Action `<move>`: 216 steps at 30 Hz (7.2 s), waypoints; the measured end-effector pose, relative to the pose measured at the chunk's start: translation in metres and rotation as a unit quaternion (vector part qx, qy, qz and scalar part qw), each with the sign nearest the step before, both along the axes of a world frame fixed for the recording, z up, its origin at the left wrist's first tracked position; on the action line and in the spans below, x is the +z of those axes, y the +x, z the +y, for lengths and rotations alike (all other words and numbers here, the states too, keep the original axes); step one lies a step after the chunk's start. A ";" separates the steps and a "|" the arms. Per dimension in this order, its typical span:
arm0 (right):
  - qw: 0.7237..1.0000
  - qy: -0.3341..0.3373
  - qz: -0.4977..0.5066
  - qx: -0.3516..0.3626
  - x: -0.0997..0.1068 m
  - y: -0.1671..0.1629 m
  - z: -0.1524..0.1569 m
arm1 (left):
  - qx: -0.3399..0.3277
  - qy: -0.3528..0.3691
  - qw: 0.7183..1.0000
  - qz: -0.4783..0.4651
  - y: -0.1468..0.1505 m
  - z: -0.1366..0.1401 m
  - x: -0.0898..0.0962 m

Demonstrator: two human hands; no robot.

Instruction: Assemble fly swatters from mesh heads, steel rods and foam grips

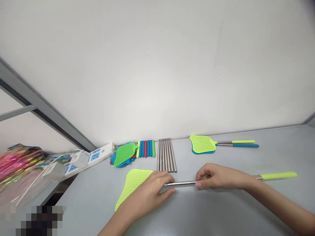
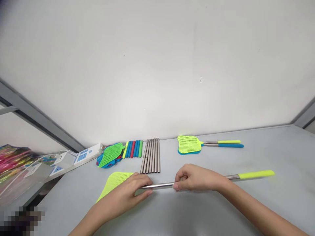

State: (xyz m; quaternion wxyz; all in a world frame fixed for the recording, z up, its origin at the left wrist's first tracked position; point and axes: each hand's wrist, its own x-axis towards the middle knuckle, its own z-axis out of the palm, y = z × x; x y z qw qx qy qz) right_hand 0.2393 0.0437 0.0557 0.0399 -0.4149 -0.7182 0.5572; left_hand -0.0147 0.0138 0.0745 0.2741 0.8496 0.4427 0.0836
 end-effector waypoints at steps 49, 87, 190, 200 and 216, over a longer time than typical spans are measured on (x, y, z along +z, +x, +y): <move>0.958 -0.287 0.016 -0.017 -0.034 -0.022 -0.003 | -0.065 0.138 0.974 0.169 0.034 -0.025 -0.055; 0.976 -0.213 0.040 0.025 -0.041 -0.014 -0.003 | 0.007 0.095 0.990 0.108 0.037 -0.029 -0.051; 0.987 -0.150 0.034 0.039 -0.026 0.011 0.013 | -0.066 0.193 0.971 0.121 0.027 -0.005 -0.053; 0.988 -0.139 -0.006 0.063 -0.021 0.010 0.014 | -0.071 0.192 0.975 0.089 0.026 -0.004 -0.057; 0.993 -0.079 -0.016 0.082 -0.019 0.005 0.007 | -0.087 0.174 0.978 0.077 0.024 -0.003 -0.056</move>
